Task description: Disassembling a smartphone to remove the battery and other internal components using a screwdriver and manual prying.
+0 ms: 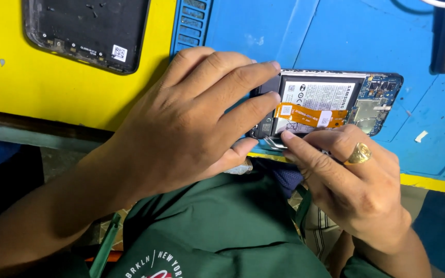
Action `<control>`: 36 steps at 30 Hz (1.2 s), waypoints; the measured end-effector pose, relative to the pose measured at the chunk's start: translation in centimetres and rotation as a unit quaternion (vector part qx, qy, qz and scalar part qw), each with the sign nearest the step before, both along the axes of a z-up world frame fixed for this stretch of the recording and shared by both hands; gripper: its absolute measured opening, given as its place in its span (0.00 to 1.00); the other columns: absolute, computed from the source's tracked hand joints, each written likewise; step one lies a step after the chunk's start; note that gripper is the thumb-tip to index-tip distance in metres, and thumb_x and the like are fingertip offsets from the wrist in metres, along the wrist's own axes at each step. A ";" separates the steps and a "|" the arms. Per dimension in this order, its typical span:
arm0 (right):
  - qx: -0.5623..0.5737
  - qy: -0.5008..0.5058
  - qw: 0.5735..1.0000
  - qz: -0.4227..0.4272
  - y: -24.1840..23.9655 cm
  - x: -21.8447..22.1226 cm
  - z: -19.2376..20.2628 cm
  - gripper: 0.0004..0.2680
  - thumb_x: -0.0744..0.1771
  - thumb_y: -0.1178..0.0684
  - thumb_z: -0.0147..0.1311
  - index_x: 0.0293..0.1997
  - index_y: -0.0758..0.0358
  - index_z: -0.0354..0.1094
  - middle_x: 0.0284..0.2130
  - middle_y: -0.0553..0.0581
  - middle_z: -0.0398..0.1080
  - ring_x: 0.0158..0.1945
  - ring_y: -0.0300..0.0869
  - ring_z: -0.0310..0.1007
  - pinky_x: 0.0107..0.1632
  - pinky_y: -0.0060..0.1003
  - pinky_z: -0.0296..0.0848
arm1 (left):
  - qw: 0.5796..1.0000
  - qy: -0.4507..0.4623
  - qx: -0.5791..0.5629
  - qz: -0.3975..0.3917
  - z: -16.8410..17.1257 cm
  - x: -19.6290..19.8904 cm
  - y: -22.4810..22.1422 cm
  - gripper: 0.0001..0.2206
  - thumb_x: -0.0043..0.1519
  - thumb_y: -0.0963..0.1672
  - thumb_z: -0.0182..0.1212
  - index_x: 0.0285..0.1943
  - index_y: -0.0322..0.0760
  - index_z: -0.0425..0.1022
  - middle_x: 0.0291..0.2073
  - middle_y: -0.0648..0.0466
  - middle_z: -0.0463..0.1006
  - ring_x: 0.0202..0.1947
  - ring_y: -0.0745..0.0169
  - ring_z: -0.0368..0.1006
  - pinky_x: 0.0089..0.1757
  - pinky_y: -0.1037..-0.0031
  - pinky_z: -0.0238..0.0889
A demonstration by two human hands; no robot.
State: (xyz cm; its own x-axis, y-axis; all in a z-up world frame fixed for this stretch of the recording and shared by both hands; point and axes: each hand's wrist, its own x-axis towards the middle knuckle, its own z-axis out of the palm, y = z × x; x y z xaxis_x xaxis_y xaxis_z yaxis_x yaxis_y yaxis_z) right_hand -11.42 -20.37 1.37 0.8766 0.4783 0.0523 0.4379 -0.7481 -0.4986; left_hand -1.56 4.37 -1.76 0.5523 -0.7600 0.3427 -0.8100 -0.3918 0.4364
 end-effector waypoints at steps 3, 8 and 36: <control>0.004 -0.048 0.999 0.010 0.4 0.1 -0.2 0.08 0.70 0.64 0.62 0.54 0.71 0.73 0.39 0.63 0.72 0.35 0.51 0.71 0.38 0.43 0.72 | 1.000 -0.010 -0.006 0.009 0.1 0.0 -0.1 0.09 0.64 0.41 0.69 0.51 0.38 0.76 0.57 0.51 0.78 0.54 0.54 0.73 0.53 0.63 0.63; -0.001 -0.098 0.995 0.007 0.5 -0.9 -1.5 0.07 0.69 0.62 0.62 0.52 0.71 0.75 0.40 0.63 0.73 0.35 0.51 0.73 0.38 0.42 0.73 | 1.000 -0.014 0.013 0.008 0.3 0.0 -0.2 0.12 0.62 0.42 0.70 0.51 0.39 0.75 0.58 0.51 0.78 0.54 0.54 0.73 0.53 0.64 0.63; 0.024 -0.044 0.998 -0.047 1.4 -1.2 -1.1 0.07 0.69 0.62 0.59 0.52 0.70 0.74 0.43 0.66 0.68 0.37 0.52 0.72 0.42 0.44 0.74 | 1.000 -0.007 -0.001 0.001 0.8 -0.8 -0.5 0.10 0.66 0.41 0.73 0.53 0.41 0.79 0.58 0.40 0.76 0.53 0.44 0.74 0.52 0.61 0.69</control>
State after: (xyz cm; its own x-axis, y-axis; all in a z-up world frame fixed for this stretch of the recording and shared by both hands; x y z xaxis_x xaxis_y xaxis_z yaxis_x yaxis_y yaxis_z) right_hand -12.63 -18.93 0.29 0.9083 0.3898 0.1517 0.4109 -0.7642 -0.4971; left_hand -2.35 3.83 -0.93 0.5491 -0.7580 0.3521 -0.8151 -0.3924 0.4262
